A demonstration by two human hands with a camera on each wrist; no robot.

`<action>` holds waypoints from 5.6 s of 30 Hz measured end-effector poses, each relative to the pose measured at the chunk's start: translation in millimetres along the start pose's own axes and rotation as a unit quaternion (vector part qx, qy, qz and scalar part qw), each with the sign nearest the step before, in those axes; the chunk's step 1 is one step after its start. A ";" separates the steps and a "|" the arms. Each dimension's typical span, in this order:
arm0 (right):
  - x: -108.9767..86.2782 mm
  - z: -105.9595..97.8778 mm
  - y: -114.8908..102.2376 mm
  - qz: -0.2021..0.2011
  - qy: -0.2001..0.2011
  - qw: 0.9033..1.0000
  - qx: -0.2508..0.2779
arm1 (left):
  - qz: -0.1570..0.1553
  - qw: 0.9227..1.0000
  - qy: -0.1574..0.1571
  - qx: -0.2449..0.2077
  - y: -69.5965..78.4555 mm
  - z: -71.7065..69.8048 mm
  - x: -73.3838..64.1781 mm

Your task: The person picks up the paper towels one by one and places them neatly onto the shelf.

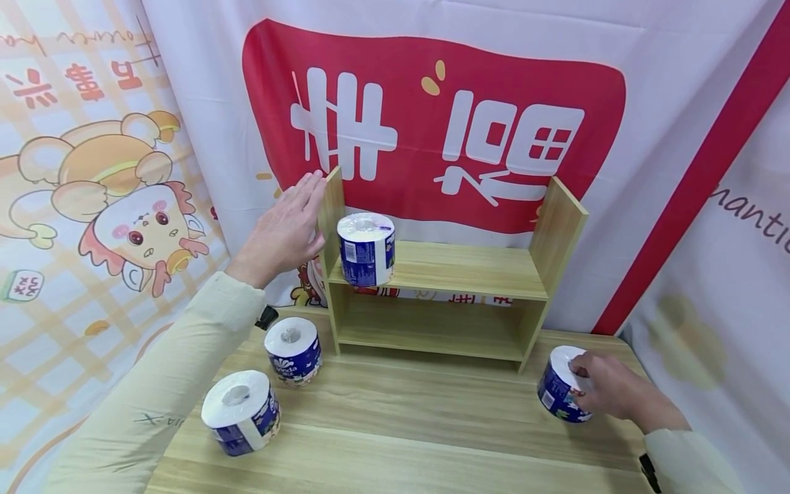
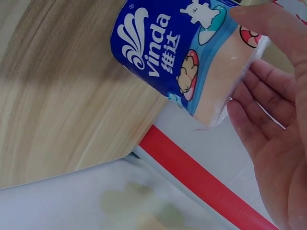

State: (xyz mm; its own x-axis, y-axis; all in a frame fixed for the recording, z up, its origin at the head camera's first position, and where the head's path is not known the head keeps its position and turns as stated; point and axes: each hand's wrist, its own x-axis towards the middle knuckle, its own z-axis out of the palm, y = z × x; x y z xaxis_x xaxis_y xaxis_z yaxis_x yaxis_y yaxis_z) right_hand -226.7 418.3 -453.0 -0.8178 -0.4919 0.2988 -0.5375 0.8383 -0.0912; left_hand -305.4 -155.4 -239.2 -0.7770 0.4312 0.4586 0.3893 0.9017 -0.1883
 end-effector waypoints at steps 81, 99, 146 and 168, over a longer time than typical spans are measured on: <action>-4.6 3.6 2.4 -0.028 0.001 0.999 0.032 | -0.001 1.000 0.005 0.010 0.8 1.4 0.2; -2.2 -5.3 -0.4 -0.079 0.032 0.995 0.047 | 0.001 1.000 0.009 0.015 -0.2 2.4 -0.9; 29.5 -51.4 -57.6 -0.134 -0.028 0.989 0.065 | 0.004 1.000 0.008 0.018 -0.4 2.0 0.1; 47.5 -76.9 -79.4 -0.133 -0.069 0.986 0.068 | 0.006 1.000 0.005 0.016 -0.5 1.3 -0.9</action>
State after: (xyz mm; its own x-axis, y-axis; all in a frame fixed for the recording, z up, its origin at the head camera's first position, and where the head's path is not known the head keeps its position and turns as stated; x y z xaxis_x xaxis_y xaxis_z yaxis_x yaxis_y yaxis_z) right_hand -207.0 346.4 -358.5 -0.6592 -0.7255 0.1979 -0.7519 0.6407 -0.1556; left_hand -305.6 -156.2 -240.7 -0.7676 0.4419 0.4642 0.3826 0.8970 -0.2212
